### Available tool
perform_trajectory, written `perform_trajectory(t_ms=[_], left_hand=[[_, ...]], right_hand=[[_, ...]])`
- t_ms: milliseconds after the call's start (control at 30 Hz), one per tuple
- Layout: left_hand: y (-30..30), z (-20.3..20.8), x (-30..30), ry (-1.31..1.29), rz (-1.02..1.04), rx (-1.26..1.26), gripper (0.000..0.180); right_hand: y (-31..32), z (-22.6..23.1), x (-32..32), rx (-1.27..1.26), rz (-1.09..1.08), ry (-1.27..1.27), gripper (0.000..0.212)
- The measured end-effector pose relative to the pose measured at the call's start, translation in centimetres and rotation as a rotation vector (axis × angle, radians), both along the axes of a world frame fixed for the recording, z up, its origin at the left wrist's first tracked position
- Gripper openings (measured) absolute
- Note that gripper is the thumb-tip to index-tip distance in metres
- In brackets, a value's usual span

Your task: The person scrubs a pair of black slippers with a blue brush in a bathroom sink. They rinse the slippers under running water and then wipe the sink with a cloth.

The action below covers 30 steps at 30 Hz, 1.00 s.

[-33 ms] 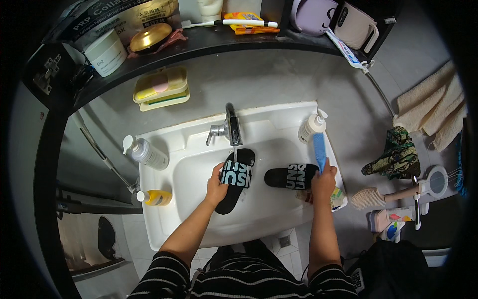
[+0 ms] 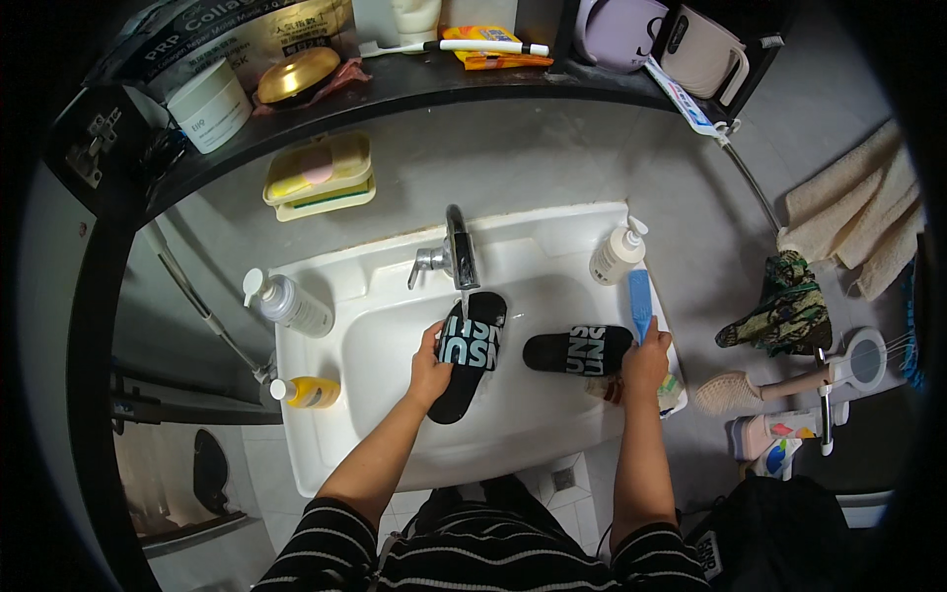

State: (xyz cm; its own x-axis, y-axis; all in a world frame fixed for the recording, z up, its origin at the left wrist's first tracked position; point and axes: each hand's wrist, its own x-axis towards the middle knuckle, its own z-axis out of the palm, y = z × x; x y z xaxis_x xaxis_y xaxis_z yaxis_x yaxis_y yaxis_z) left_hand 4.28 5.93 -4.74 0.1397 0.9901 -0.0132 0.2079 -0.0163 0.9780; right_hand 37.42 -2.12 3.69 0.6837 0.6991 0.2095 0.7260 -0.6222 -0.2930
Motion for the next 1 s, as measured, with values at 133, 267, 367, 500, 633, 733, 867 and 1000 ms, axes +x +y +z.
perform_trajectory(t_ms=[133, 267, 367, 500, 633, 733, 867, 1000], left_hand=[[0.8, 0.4, 1.4, -0.065, -0.010, 0.006, 0.046], [0.7, -1.4, 0.6, -0.227, -0.053, -0.031, 0.054], [-0.3, -0.9, 0.8, -0.637, -0.038, -0.234, 0.062], [0.1, -4.0, 0.3, -0.358, -0.019, -0.075, 0.056], [-0.6, -2.5, -1.3, -0.098, -0.016, 0.036, 0.051], [-1.3, -2.0, -3.0, 0.003, -0.003, 0.068, 0.048], [-1.9, -2.5, -5.4, -0.024, 0.086, 0.125, 0.035], [-2.5, -4.3, -6.7, -0.232, 0.199, 0.026, 0.031]], right_hand=[[-0.3, -3.1, 3.7, -0.227, -0.116, 0.028, 0.048], [-0.6, -4.0, 3.0, -0.107, 0.041, -0.175, 0.039], [1.7, -2.4, -4.0, 0.372, 0.493, -0.102, 0.041], [5.8, -3.2, -15.8, 0.310, 0.533, 0.893, 0.059], [7.2, -4.5, -18.5, 0.390, 0.632, 1.035, 0.074], [6.2, -4.0, -19.0, 0.357, 0.706, 0.927, 0.069], [4.7, -4.3, -14.7, 0.217, 0.782, 0.614, 0.054], [2.0, -5.2, -8.2, 0.110, 0.280, -0.033, 0.059]])
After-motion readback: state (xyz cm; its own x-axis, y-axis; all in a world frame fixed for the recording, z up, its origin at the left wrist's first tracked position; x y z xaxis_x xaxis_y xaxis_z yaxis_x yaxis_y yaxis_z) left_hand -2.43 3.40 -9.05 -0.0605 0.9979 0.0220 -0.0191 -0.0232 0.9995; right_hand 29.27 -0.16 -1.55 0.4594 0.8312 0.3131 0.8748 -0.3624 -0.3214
